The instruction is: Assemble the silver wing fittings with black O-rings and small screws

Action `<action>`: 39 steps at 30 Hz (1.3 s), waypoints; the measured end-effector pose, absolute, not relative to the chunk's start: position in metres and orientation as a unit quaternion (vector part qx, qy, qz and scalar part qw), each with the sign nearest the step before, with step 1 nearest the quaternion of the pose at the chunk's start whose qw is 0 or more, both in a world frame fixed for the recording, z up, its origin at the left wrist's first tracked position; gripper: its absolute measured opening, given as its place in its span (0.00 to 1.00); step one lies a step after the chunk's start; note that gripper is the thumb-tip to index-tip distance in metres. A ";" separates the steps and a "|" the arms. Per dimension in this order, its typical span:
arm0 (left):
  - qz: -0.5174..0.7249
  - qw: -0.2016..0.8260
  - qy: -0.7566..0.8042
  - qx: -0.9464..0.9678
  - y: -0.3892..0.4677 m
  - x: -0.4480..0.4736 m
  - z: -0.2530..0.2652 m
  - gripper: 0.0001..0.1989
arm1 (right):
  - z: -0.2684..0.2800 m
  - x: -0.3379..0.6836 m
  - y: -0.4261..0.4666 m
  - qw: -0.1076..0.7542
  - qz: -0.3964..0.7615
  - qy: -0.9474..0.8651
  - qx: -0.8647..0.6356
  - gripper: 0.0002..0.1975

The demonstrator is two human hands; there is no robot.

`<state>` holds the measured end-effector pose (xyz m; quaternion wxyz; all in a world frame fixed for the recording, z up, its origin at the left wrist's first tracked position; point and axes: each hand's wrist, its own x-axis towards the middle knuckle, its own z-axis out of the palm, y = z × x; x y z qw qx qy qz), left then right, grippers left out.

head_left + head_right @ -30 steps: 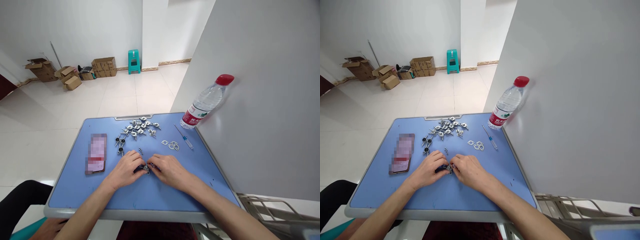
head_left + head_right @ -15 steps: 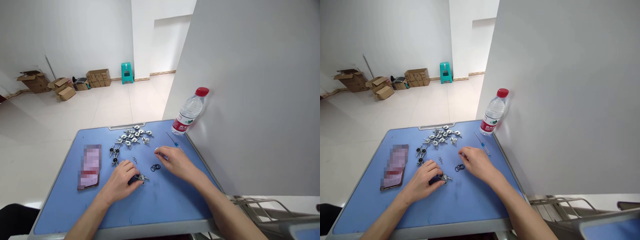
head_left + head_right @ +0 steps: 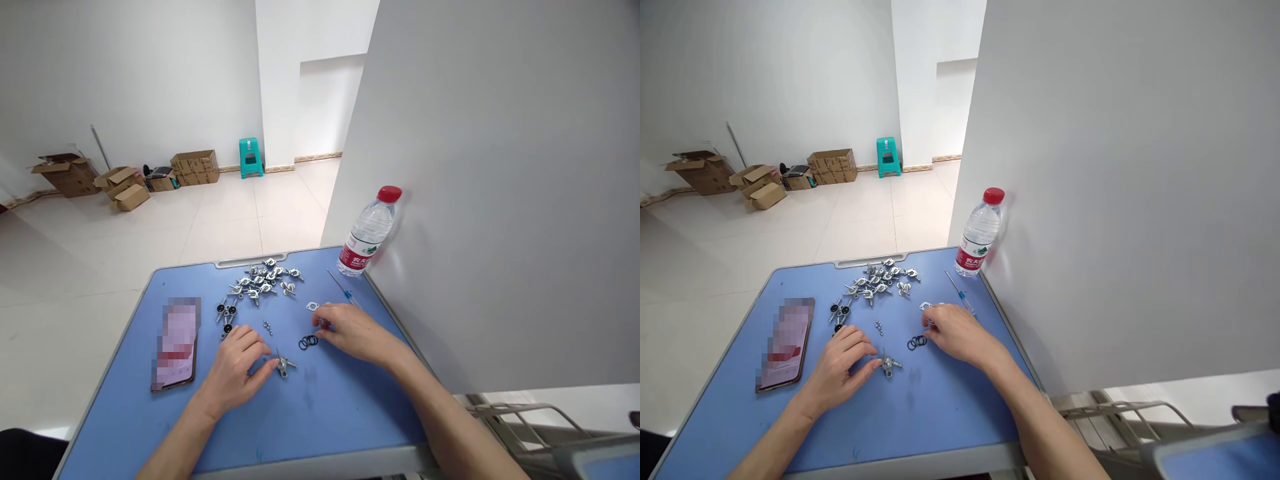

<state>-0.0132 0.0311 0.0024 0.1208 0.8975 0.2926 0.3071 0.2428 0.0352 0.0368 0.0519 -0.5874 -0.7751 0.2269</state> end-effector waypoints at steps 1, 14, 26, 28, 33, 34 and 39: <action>0.313 0.118 0.290 0.896 0.031 -0.013 0.002 0.08 | 0.036 0.244 0.036 0.055 0.218 -0.771 -0.595 0.05; 0.340 0.084 0.282 0.893 0.032 -0.014 0.002 0.12 | 0.030 0.250 0.044 0.129 0.211 -0.755 -0.607 0.08; 0.351 0.056 0.289 0.889 0.032 -0.013 0.005 0.16 | 0.033 0.240 0.035 0.059 0.241 -0.792 -0.558 0.05; 0.350 0.056 0.291 0.889 0.033 -0.013 0.005 0.16 | 0.032 0.239 0.034 0.051 0.239 -0.793 -0.559 0.05; 0.348 0.057 0.290 0.890 0.034 -0.013 0.005 0.16 | 0.031 0.237 0.035 0.048 0.247 -0.794 -0.554 0.03; 0.348 0.058 0.289 0.890 0.034 -0.013 0.004 0.16 | 0.030 0.237 0.035 0.048 0.248 -0.793 -0.554 0.03; 0.344 0.061 0.290 0.891 0.034 -0.014 0.002 0.16 | 0.024 0.241 0.036 0.055 0.251 -0.773 -0.580 0.05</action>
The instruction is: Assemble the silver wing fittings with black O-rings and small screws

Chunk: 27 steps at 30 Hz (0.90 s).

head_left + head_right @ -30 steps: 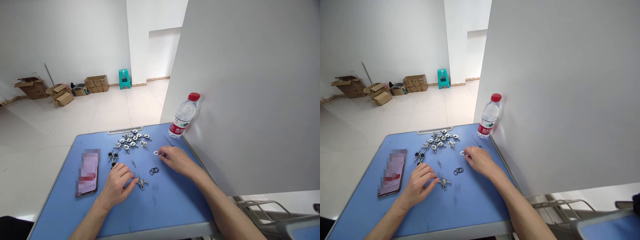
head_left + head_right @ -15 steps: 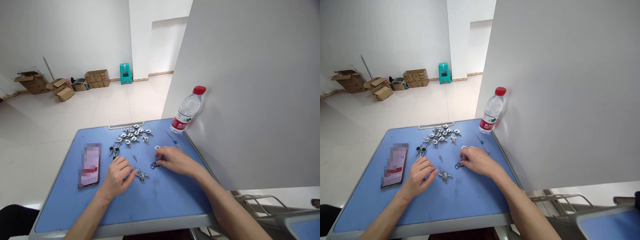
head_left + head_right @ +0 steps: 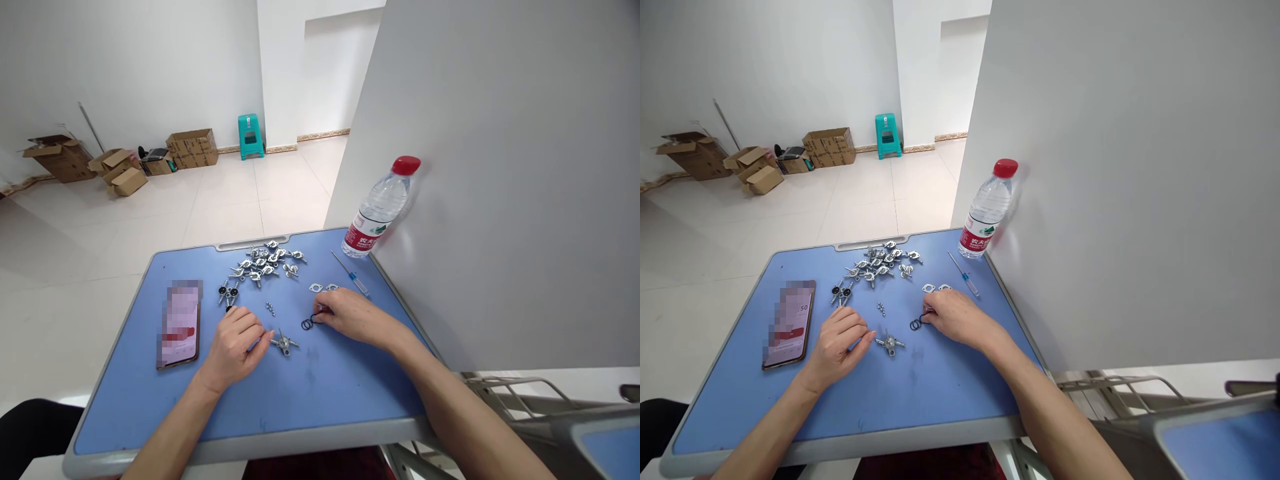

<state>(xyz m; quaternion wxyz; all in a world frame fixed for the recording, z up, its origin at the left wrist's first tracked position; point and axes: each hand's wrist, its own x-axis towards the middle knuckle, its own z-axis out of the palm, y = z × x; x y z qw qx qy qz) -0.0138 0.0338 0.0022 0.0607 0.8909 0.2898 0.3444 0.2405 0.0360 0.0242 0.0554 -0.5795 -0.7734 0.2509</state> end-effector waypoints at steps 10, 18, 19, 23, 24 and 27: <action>0.335 0.058 0.295 0.893 0.034 -0.013 0.003 0.17 | 0.029 0.242 0.038 0.066 0.274 -0.745 -0.605 0.09; 0.333 0.061 0.285 0.897 0.033 -0.012 0.004 0.14 | 0.031 0.236 0.035 0.212 0.400 -0.684 -0.572 0.08; 0.332 0.062 0.284 0.898 0.033 -0.012 0.005 0.14 | 0.030 0.231 0.034 0.227 0.419 -0.681 -0.556 0.09; 0.333 0.058 0.290 0.896 0.032 -0.011 0.006 0.13 | 0.021 0.212 0.030 0.265 0.394 -0.705 -0.527 0.09; 0.335 0.060 0.292 0.894 0.032 -0.011 0.006 0.13 | 0.018 0.208 0.030 0.266 0.389 -0.706 -0.529 0.09; 0.335 0.085 0.307 0.886 0.032 -0.011 0.005 0.11 | 0.014 0.203 0.030 0.265 0.436 -0.676 -0.532 0.10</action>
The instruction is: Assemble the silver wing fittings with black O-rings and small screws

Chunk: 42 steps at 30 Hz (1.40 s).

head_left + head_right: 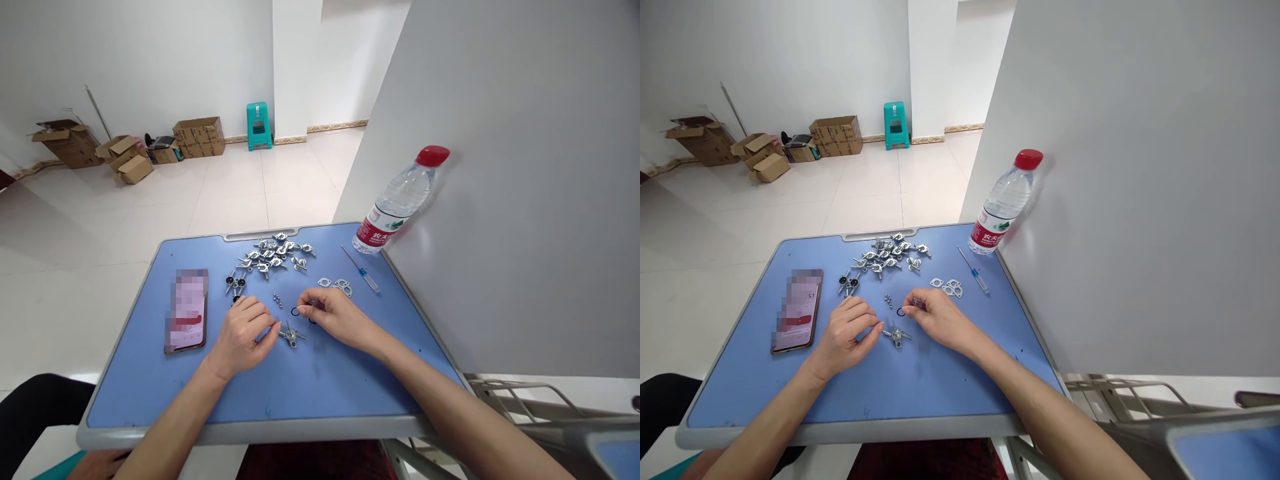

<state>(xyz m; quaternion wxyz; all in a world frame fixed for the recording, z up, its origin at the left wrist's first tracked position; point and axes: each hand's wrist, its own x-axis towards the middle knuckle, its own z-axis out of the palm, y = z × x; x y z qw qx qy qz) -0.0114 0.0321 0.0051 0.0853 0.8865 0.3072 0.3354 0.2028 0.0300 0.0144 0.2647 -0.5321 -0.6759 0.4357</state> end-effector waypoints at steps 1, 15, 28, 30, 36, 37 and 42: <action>0.334 0.101 0.315 0.883 0.032 -0.011 0.005 0.10 | 0.015 0.202 0.030 0.266 0.460 -0.661 -0.529 0.10; 0.349 0.411 0.351 0.766 0.029 -0.003 0.014 0.14 | 0.015 0.190 0.014 0.350 0.306 -0.782 -0.416 0.06; 0.299 0.611 0.346 0.646 0.034 -0.009 0.008 0.15 | 0.024 0.190 0.009 0.344 -0.169 -0.891 -0.245 0.13; 0.289 0.624 0.341 0.641 0.034 -0.009 0.009 0.16 | 0.025 0.190 0.008 0.339 -0.178 -0.897 -0.222 0.13; 0.311 0.461 0.384 0.737 0.029 -0.009 0.016 0.13 | 0.011 0.197 0.018 0.393 0.038 -0.858 -0.330 0.08; 0.310 0.420 0.391 0.758 0.027 -0.009 0.016 0.09 | 0.008 0.199 0.021 0.386 0.071 -0.855 -0.340 0.08; 0.215 0.292 0.424 0.830 0.021 -0.004 0.011 0.12 | -0.002 0.208 0.030 0.344 0.137 -0.866 -0.337 0.07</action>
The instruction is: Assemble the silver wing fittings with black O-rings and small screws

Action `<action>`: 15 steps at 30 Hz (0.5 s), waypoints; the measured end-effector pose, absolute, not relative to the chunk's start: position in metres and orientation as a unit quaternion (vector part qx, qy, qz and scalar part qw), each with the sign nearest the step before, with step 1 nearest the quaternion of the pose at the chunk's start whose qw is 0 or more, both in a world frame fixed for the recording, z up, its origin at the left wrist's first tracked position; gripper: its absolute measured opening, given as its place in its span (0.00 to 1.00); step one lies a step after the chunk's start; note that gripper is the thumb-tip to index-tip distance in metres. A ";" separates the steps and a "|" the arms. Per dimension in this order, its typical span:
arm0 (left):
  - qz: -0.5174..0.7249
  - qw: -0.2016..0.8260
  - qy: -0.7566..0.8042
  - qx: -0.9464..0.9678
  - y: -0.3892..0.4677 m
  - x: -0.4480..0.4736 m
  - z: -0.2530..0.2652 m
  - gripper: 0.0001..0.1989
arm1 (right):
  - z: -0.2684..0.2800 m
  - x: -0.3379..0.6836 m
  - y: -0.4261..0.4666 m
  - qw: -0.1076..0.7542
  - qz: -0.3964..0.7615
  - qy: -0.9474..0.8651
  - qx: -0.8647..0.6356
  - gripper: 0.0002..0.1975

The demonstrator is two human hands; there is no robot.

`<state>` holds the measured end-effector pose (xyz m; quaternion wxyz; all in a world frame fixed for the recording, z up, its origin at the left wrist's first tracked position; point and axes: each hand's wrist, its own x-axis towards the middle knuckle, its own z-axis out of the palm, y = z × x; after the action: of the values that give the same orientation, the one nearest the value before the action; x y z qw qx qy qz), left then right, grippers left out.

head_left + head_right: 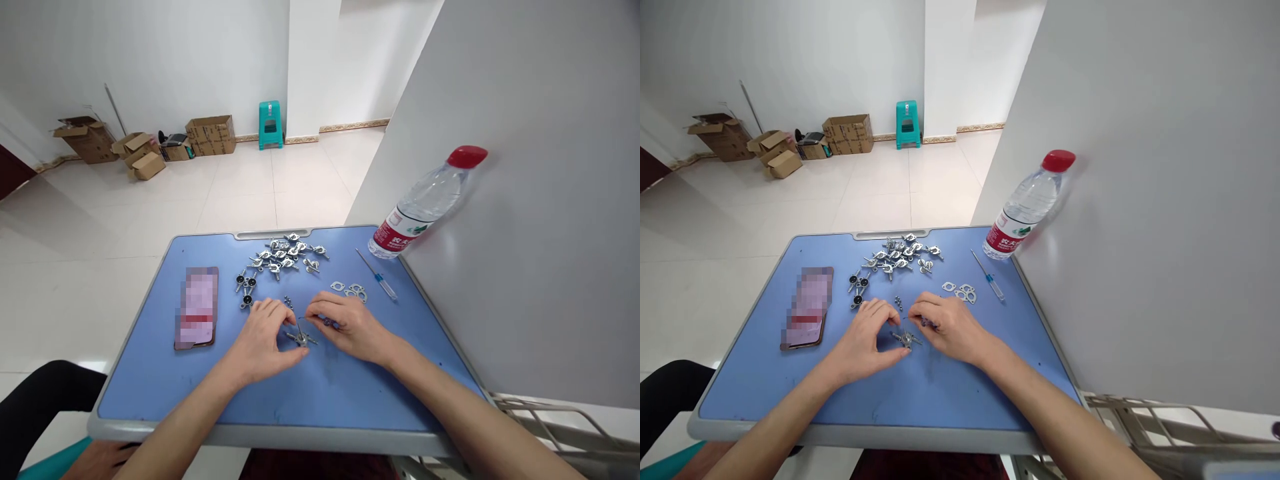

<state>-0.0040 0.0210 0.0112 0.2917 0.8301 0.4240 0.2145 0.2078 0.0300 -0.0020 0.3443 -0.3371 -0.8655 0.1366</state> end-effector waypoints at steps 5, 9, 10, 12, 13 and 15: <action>0.178 0.267 0.446 0.835 0.021 -0.001 0.005 0.15 | -0.006 0.204 0.028 0.292 0.116 -0.887 -0.337 0.07; 0.168 0.262 0.446 0.839 0.023 -0.001 0.004 0.14 | -0.004 0.206 0.026 0.269 0.117 -0.901 -0.321 0.08; 0.166 0.260 0.443 0.842 0.023 -0.001 0.005 0.14 | -0.002 0.206 0.025 0.262 0.116 -0.905 -0.316 0.09; 0.164 0.253 0.439 0.846 0.022 0.000 0.006 0.13 | 0.001 0.208 0.024 0.247 0.110 -0.913 -0.305 0.09; 0.165 0.249 0.437 0.848 0.022 0.000 0.006 0.12 | 0.002 0.208 0.023 0.240 0.107 -0.917 -0.299 0.09; 0.167 0.241 0.434 0.852 0.022 0.000 0.007 0.10 | 0.005 0.209 0.022 0.227 0.101 -0.925 -0.287 0.10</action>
<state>0.0004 0.0217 0.0071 0.2414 0.8519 0.4337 0.1670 0.2088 0.0219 0.0053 0.2270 -0.2873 -0.9250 0.1013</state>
